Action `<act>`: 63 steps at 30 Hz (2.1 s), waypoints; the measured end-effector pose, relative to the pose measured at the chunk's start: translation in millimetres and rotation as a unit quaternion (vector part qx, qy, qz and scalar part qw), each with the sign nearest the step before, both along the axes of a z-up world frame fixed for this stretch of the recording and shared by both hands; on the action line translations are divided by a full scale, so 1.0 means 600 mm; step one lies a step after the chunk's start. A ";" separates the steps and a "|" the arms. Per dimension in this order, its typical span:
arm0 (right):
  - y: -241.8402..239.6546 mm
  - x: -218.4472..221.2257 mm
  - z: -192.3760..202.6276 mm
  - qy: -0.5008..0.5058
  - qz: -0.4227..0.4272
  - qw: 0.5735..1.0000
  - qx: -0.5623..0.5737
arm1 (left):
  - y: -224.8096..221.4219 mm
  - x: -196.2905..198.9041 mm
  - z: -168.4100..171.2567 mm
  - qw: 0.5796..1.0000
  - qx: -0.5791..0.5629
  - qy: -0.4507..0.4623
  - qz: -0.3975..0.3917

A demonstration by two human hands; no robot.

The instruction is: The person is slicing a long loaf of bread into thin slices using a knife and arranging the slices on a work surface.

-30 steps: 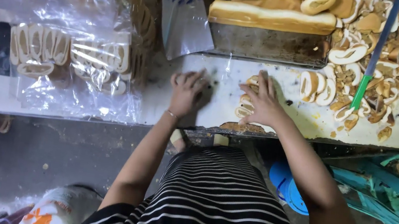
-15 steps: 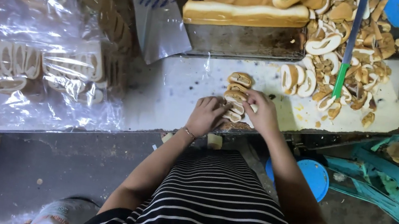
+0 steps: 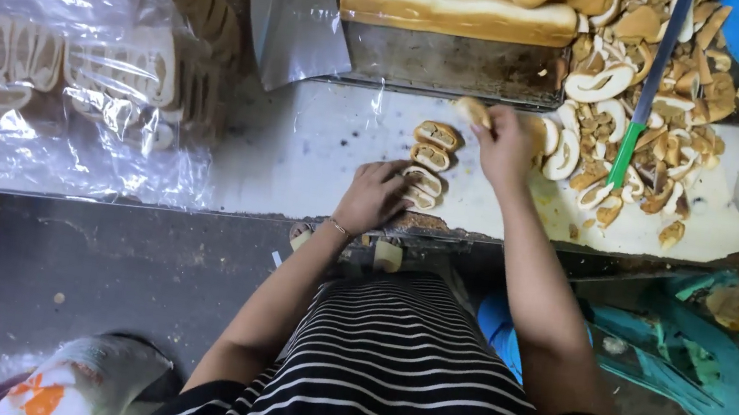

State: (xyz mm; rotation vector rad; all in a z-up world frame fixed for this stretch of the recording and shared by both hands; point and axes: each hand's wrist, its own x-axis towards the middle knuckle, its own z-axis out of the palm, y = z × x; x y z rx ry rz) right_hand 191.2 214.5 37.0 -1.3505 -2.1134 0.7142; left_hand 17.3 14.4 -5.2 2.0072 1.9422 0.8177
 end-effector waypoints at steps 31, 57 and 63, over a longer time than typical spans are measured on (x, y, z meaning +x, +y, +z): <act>-0.075 -0.037 0.022 0.154 -0.014 0.988 -0.014 | -0.034 -0.044 -0.004 0.998 0.050 0.004 -0.025; -0.056 -0.115 0.154 -0.225 0.364 0.898 -0.103 | -0.042 -0.029 0.041 0.980 0.107 0.166 0.017; -0.087 -0.057 -0.067 -0.084 0.130 0.961 0.228 | -0.048 -0.013 -0.065 0.992 0.116 0.041 0.028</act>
